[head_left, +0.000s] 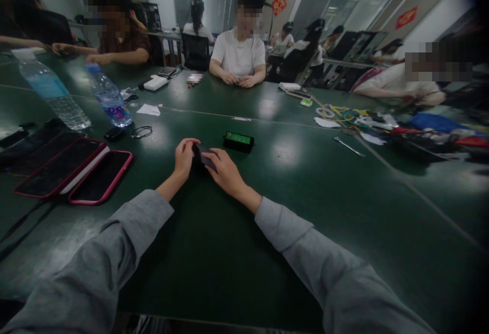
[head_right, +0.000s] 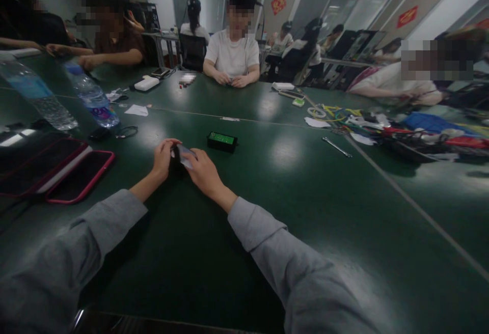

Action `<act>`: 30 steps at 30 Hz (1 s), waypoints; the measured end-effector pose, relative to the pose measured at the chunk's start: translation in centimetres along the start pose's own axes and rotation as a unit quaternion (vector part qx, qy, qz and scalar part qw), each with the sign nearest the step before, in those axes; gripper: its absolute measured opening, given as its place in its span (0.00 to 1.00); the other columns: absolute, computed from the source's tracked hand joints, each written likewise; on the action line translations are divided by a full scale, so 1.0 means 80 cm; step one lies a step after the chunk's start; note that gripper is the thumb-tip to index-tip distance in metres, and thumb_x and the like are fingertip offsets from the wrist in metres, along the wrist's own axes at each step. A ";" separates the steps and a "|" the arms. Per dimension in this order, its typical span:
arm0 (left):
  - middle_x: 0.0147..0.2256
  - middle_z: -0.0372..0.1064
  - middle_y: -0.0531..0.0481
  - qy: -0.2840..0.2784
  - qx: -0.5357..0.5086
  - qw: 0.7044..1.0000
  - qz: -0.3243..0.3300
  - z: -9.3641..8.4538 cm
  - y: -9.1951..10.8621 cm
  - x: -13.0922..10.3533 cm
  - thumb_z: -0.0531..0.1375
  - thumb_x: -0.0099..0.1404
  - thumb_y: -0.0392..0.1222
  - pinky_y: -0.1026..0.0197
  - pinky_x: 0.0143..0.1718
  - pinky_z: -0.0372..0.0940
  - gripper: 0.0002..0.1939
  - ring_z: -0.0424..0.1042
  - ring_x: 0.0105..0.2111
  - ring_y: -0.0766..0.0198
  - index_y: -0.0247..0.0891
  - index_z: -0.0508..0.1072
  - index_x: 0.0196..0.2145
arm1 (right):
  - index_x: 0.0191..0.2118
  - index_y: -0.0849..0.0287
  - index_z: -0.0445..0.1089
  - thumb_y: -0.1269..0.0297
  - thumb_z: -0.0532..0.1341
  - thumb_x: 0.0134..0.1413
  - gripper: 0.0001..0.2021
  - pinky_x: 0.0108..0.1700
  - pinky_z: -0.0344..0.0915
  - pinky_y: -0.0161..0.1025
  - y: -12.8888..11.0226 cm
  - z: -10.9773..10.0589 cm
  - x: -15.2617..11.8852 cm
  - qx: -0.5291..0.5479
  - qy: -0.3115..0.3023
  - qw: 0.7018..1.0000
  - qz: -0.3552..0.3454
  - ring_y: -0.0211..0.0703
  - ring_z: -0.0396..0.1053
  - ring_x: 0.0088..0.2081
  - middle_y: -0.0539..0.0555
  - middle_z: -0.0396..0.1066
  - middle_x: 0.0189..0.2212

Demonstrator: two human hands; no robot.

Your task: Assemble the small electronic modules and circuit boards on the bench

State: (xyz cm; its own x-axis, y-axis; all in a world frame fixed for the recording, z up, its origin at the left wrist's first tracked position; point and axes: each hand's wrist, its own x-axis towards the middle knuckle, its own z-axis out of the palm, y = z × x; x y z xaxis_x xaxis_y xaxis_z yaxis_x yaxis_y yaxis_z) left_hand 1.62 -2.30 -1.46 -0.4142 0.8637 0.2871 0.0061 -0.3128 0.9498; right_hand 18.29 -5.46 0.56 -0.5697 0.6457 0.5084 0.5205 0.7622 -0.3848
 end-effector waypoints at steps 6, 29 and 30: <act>0.32 0.69 0.49 0.072 -0.025 0.997 -0.011 -0.002 -0.002 0.001 0.51 0.61 0.40 0.60 0.41 0.65 0.09 0.70 0.35 0.63 0.39 0.71 0.30 | 0.59 0.56 0.60 0.69 0.54 0.62 0.19 0.58 0.61 0.51 -0.010 -0.010 -0.005 -0.110 -0.037 0.992 -0.057 0.51 0.56 0.59 0.62 0.57 0.58; 0.25 0.63 0.53 0.122 0.010 0.992 -0.027 -0.014 0.009 -0.002 0.48 0.62 0.39 0.63 0.32 0.60 0.10 0.65 0.27 0.66 0.39 0.68 0.29 | 0.66 0.51 0.49 0.62 0.56 0.62 0.28 0.53 0.64 0.54 -0.009 -0.042 -0.019 -0.064 0.093 0.993 -0.019 0.52 0.60 0.54 0.61 0.58 0.54; 0.25 0.63 0.53 0.112 0.012 0.993 -0.033 -0.013 0.009 -0.002 0.48 0.62 0.39 0.63 0.31 0.59 0.10 0.65 0.27 0.66 0.39 0.68 0.29 | 0.66 0.50 0.48 0.61 0.56 0.62 0.29 0.54 0.64 0.55 0.001 -0.060 -0.028 -0.075 0.129 0.989 -0.010 0.52 0.60 0.55 0.61 0.58 0.54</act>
State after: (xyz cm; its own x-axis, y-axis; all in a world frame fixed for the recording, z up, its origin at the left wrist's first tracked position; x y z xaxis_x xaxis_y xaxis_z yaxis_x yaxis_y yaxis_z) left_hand 0.72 -3.10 -0.97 -0.6062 0.7716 0.1928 -0.0072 -0.2477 0.9688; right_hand 22.67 -7.02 3.12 -0.4099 0.5834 0.7012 0.6109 0.7464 -0.2639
